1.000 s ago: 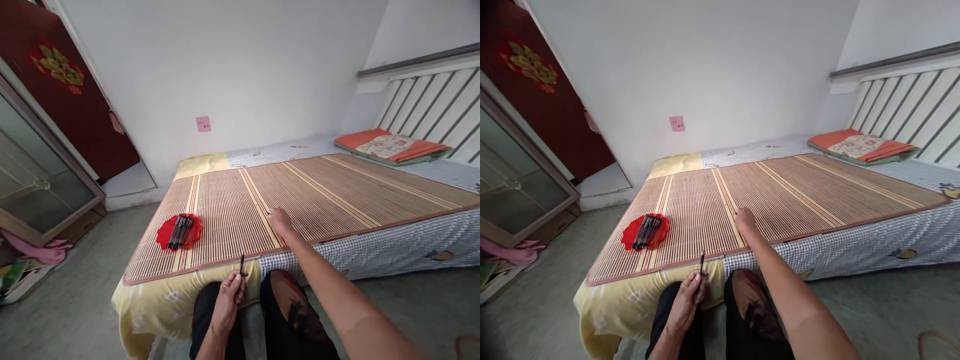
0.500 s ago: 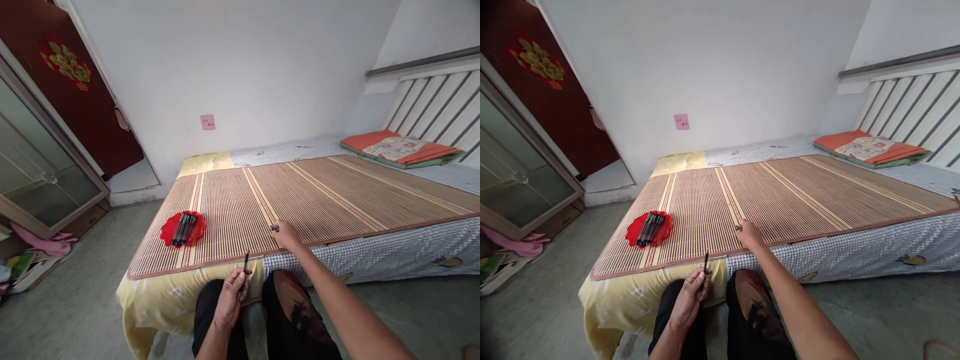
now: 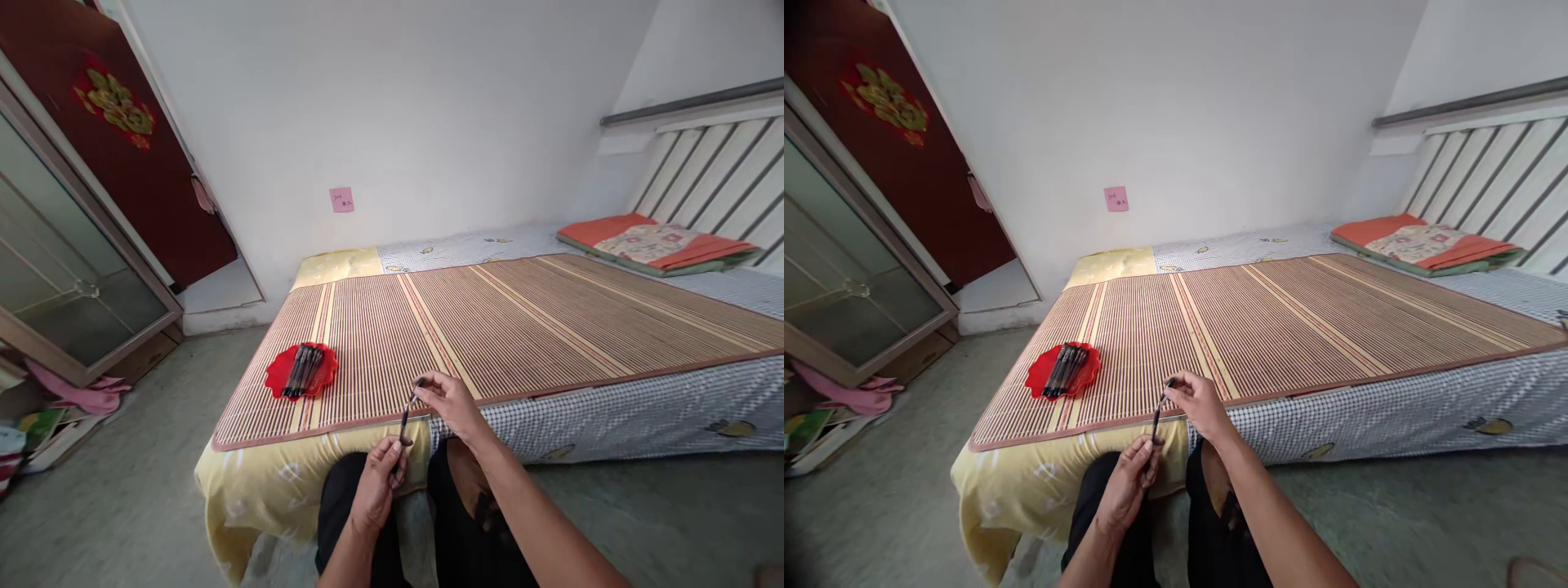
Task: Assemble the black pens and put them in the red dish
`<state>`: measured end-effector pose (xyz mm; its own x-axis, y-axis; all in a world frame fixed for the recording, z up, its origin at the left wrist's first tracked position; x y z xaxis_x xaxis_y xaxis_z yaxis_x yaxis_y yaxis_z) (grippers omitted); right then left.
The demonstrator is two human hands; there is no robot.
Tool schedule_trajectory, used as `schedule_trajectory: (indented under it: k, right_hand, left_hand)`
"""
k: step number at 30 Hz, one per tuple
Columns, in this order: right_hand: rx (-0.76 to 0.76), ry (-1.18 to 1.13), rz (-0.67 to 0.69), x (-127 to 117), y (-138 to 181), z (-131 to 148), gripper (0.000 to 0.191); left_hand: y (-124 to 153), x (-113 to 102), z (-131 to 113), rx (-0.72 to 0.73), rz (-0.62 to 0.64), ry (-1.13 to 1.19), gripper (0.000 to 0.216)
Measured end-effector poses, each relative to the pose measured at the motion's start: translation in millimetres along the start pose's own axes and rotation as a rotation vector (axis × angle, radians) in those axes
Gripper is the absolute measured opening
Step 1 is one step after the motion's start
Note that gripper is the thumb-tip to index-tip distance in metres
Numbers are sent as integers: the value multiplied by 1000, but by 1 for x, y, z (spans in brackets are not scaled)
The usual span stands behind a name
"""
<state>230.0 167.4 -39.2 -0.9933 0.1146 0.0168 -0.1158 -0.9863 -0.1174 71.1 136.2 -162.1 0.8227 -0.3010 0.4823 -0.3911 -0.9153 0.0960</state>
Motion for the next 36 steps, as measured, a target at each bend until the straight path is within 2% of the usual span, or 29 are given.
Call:
schedule_trajectory:
  k: [3, 6, 11, 14, 17, 20, 26, 31, 36]
  right_hand:
    - [-20, 25, 11, 2, 2, 4, 31]
    - [-56, 62, -70, -10, -1, 2, 32]
    - [17, 292, -151, -29, -31, -29, 28]
    - [64, 372, -173, -33, -53, -46, 16]
    - [78, 411, -230, -34, -62, -52, 11]
    - [63, 368, -214, -24, -52, -52, 30]
    - [96, 179, -14, 13, -10, -61, 47]
    - [138, 14, 4, 24, 5, -79, 49]
    - [145, -110, 3, 23, 8, -90, 46]
  left_hand:
    - [1, 0, -1, 3, -1, 2, 43]
    - [1, 0, -1, 6, 6, 6, 44]
    - [-1, -2, 2, -2, -2, 23, 46]
    - [-1, -3, 2, -9, -18, 51, 49]
    - [-1, -3, 1, -12, -29, 89, 49]
    - [-1, -2, 0, -6, -19, 107, 49]
    - [-2, -8, 12, -60, -63, 73, 52]
    - [-1, -1, 21, -149, -14, -4, 53]
    - [2, 10, 19, -135, 87, -68, 52]
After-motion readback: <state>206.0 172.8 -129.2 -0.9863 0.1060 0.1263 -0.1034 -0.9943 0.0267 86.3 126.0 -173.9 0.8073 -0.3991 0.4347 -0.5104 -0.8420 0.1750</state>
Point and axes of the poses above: each hand's wrist, its own y-axis away from the middle knuckle, its own x-axis out of the palm, z = x × y, the point moved 10 cm from there along -y, towards the middle knuckle, and after that the axes turned 4 degrees about x, right-handed, at the moved point
